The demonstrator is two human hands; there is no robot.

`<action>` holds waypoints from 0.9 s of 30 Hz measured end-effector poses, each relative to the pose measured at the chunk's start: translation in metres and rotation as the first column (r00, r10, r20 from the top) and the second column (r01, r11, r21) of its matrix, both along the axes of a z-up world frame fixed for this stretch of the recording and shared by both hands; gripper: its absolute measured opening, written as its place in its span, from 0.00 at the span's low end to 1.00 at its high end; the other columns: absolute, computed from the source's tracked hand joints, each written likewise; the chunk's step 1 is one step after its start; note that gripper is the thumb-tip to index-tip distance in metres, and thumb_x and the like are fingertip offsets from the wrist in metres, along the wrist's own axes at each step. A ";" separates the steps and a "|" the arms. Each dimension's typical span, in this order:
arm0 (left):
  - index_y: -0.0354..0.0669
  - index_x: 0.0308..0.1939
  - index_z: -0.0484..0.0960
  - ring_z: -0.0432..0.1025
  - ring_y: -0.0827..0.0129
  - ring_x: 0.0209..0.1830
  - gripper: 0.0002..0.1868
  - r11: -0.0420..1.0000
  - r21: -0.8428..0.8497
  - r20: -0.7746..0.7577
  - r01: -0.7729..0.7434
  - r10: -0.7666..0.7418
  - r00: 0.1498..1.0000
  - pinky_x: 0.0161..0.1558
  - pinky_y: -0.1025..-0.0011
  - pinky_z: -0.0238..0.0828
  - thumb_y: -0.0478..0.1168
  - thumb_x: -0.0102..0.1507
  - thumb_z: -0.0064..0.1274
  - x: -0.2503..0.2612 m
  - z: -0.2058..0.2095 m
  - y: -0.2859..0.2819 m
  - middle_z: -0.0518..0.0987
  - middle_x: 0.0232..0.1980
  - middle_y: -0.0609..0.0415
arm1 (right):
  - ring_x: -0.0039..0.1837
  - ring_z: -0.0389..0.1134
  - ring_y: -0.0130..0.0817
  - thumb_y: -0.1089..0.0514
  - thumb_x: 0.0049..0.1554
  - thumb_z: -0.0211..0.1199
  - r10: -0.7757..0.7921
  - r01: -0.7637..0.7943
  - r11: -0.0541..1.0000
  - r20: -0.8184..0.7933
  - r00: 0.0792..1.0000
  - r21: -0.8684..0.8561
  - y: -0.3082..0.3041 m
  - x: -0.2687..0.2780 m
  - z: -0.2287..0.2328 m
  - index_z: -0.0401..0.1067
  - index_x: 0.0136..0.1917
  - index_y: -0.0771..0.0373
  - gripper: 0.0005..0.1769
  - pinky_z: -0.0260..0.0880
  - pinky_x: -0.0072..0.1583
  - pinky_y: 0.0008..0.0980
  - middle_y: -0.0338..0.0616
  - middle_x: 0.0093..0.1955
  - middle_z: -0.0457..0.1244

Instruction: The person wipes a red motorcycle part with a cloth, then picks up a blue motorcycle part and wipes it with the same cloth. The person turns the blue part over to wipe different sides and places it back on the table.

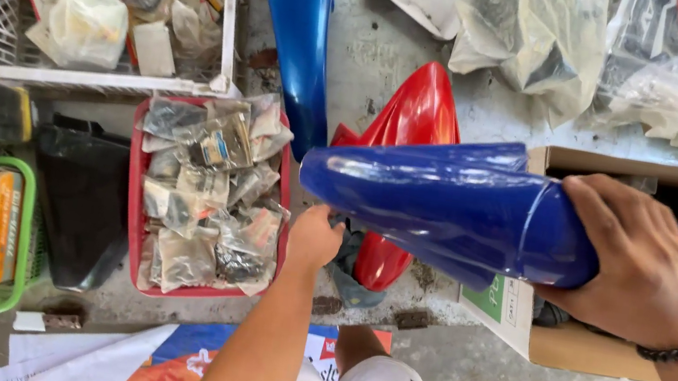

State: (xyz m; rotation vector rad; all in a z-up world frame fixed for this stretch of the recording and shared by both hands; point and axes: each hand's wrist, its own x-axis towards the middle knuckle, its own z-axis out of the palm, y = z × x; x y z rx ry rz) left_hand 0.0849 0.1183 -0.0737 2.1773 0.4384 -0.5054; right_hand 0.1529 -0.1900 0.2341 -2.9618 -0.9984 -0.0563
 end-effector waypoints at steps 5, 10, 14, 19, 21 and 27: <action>0.46 0.64 0.73 0.73 0.46 0.56 0.30 0.989 0.121 0.001 0.084 -0.085 0.996 0.55 0.53 0.73 0.35 0.57 0.56 -0.005 -0.015 -0.026 0.73 0.67 0.51 | 0.65 0.71 0.58 0.47 0.31 0.84 -0.039 0.042 0.998 0.069 0.997 -0.038 -0.021 -0.012 -0.017 0.63 0.76 0.69 0.64 0.72 0.70 0.57 0.63 0.70 0.64; 0.48 0.68 0.67 0.74 0.44 0.53 0.31 0.946 0.250 0.040 0.207 -0.224 0.974 0.46 0.47 0.78 0.30 0.59 0.47 -0.015 -0.032 -0.044 0.67 0.74 0.53 | 0.63 0.71 0.63 0.52 0.34 0.87 -0.078 0.079 0.997 0.124 0.989 -0.003 -0.029 -0.027 -0.027 0.63 0.79 0.75 0.65 0.74 0.66 0.57 0.70 0.69 0.65; 0.45 0.73 0.66 0.77 0.50 0.43 0.32 0.871 0.413 0.036 0.264 -0.306 0.951 0.40 0.53 0.79 0.36 0.63 0.46 -0.041 -0.070 -0.058 0.80 0.50 0.47 | 0.63 0.71 0.65 0.49 0.32 0.86 -0.113 0.115 0.993 0.092 0.989 -0.016 -0.032 -0.037 -0.033 0.59 0.81 0.71 0.69 0.74 0.65 0.59 0.69 0.70 0.63; 0.41 0.38 0.85 0.77 0.52 0.43 0.12 0.875 0.327 -0.205 0.356 -0.302 0.931 0.46 0.54 0.74 0.36 0.65 0.44 -0.071 -0.082 -0.059 0.84 0.40 0.46 | 0.63 0.72 0.65 0.46 0.33 0.85 -0.136 0.138 0.990 0.101 0.986 -0.012 -0.021 -0.048 -0.029 0.62 0.80 0.74 0.68 0.75 0.65 0.56 0.69 0.71 0.64; 0.42 0.35 0.85 0.73 0.50 0.45 0.10 0.845 0.415 -0.094 0.336 -0.328 0.940 0.44 0.54 0.73 0.35 0.61 0.47 -0.075 -0.093 -0.057 0.80 0.44 0.46 | 0.61 0.71 0.67 0.48 0.33 0.85 -0.134 0.130 0.990 0.104 0.985 0.048 -0.012 -0.048 -0.026 0.64 0.79 0.78 0.66 0.74 0.63 0.56 0.72 0.69 0.65; 0.45 0.38 0.90 0.50 0.41 0.75 0.12 0.815 0.430 -0.039 0.389 -0.414 0.910 0.54 0.49 0.64 0.43 0.62 0.50 -0.063 -0.064 -0.050 0.56 0.80 0.45 | 0.64 0.70 0.65 0.47 0.32 0.84 -0.160 0.158 0.987 0.060 0.985 0.040 -0.005 -0.048 -0.021 0.58 0.79 0.75 0.69 0.74 0.62 0.56 0.71 0.70 0.62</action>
